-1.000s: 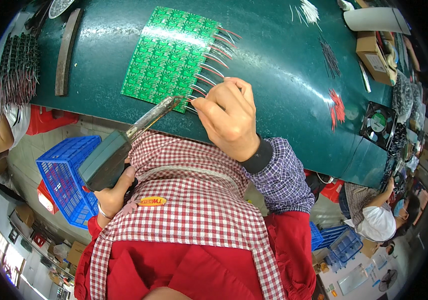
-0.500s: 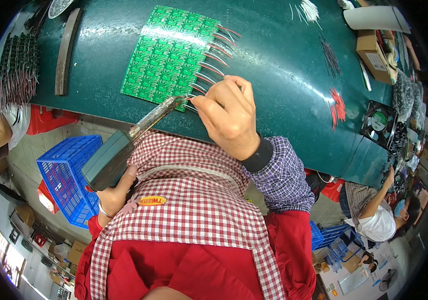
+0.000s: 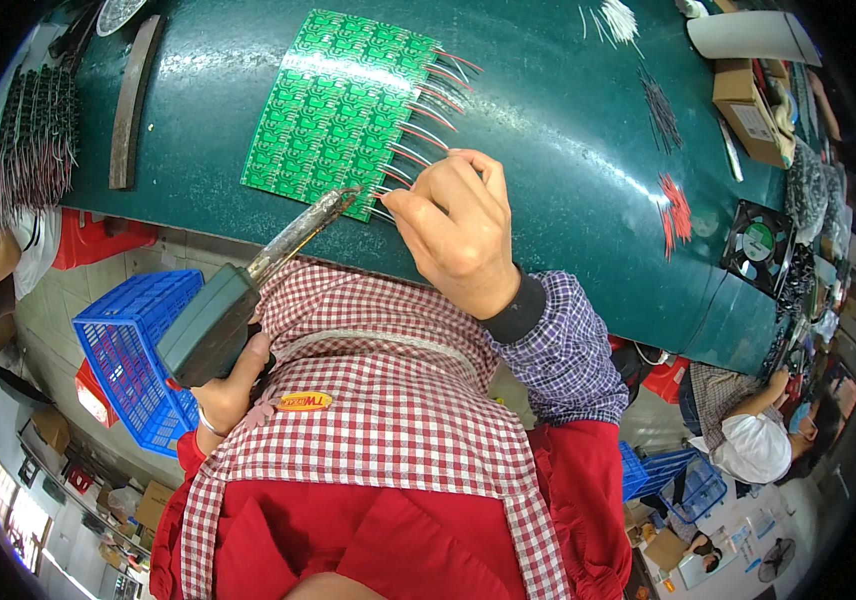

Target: The person solders wires onto a circuit board using a soldering tool, picking up individual wires from the table by hand and attaching them to the board.

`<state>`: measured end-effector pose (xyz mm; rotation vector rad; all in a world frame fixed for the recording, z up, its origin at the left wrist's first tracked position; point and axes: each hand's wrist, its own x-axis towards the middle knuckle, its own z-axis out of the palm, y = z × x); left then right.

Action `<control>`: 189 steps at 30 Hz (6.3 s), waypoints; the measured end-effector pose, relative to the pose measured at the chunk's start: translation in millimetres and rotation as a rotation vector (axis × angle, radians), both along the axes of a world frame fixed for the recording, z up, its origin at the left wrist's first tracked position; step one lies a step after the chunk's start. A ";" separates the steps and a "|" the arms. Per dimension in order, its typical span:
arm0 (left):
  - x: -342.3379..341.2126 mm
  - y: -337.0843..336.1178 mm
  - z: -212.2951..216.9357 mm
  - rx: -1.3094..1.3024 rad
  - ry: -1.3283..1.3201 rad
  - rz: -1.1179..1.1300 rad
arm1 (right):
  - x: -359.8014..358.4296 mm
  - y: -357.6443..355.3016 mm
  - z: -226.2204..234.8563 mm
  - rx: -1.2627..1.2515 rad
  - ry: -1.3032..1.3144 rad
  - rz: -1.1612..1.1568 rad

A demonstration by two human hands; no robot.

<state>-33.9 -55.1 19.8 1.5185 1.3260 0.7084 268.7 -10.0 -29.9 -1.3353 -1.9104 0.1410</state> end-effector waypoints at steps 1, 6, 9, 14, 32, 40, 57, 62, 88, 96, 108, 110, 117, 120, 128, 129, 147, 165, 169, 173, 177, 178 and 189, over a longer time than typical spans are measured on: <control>-0.4 0.0 -0.2 0.008 0.005 -0.006 | 0.0 0.0 0.1 0.005 -0.002 -0.001; -0.3 -1.1 -0.3 0.013 0.005 -0.005 | 0.4 -0.9 0.7 -0.006 -0.001 -0.010; -0.3 -1.4 -0.6 0.030 0.018 -0.009 | -0.8 0.2 0.1 0.008 0.000 -0.004; -1.3 -3.8 0.8 0.003 0.024 -0.004 | -1.2 -2.1 4.6 0.013 -0.010 -0.024; -5.5 -11.8 -2.6 0.056 0.001 0.012 | -7.5 -9.3 1.9 -0.012 -0.021 -0.001; -11.5 -14.8 -1.4 -0.051 0.024 -0.028 | -7.7 -9.3 1.1 -0.010 -0.027 -0.002; -6.7 -16.4 -1.5 -0.031 0.006 0.039 | -8.0 -8.7 0.6 -0.016 -0.025 -0.002; -10.5 -18.4 -3.3 -0.046 -0.004 0.030 | -7.9 -8.7 0.6 -0.013 -0.025 0.000; 0.7 27.1 -36.4 0.130 -0.137 0.178 | 73.9 23.5 30.3 -0.041 -0.080 -0.258; 19.5 43.0 -36.9 0.070 -0.175 0.253 | 163.1 109.3 -19.4 0.027 -0.341 -0.698; 39.0 58.9 -40.8 0.090 -0.233 0.113 | 198.7 122.6 -36.1 -0.009 -0.525 -0.802; 39.1 63.0 -40.0 0.109 -0.232 0.076 | 200.3 122.7 -37.6 -0.008 -0.583 -0.802; 41.1 69.1 -35.6 0.112 -0.223 0.134 | 206.8 119.0 -27.6 -0.052 -0.676 -0.686; 41.2 71.2 -34.1 0.109 -0.235 0.163 | 208.7 113.3 -19.2 -0.113 -0.659 -0.642; 43.4 79.9 -34.3 0.074 -0.256 0.223 | 207.7 110.8 -17.1 -0.136 -0.588 -0.641; 45.8 80.8 -31.9 0.055 -0.258 0.236 | 207.6 110.8 -18.2 -0.145 -0.593 -0.642; 61.3 89.2 -17.5 -0.140 -0.338 0.339 | 202.9 103.5 -0.7 -0.073 -0.522 -0.584; 56.3 84.5 -20.7 -0.141 -0.372 0.322 | 156.1 126.2 62.9 -0.209 -1.222 -0.289; 50.4 79.6 -21.7 -0.106 -0.355 0.299 | 146.0 140.1 54.6 -0.235 -1.282 -0.164; 45.3 80.5 -17.1 -0.098 -0.346 0.317 | 143.8 142.8 52.5 -0.235 -1.260 -0.142; 41.3 89.8 -6.4 -0.315 -0.633 0.392 | 129.4 136.9 56.6 -0.183 -1.009 -0.164; 41.8 93.1 -5.0 -0.358 -0.654 0.385 | 121.8 134.8 55.6 -0.163 -0.888 -0.174; 48.9 102.9 0.0 -0.340 -0.550 0.326 | 34.9 95.6 17.0 -0.070 -0.084 -0.088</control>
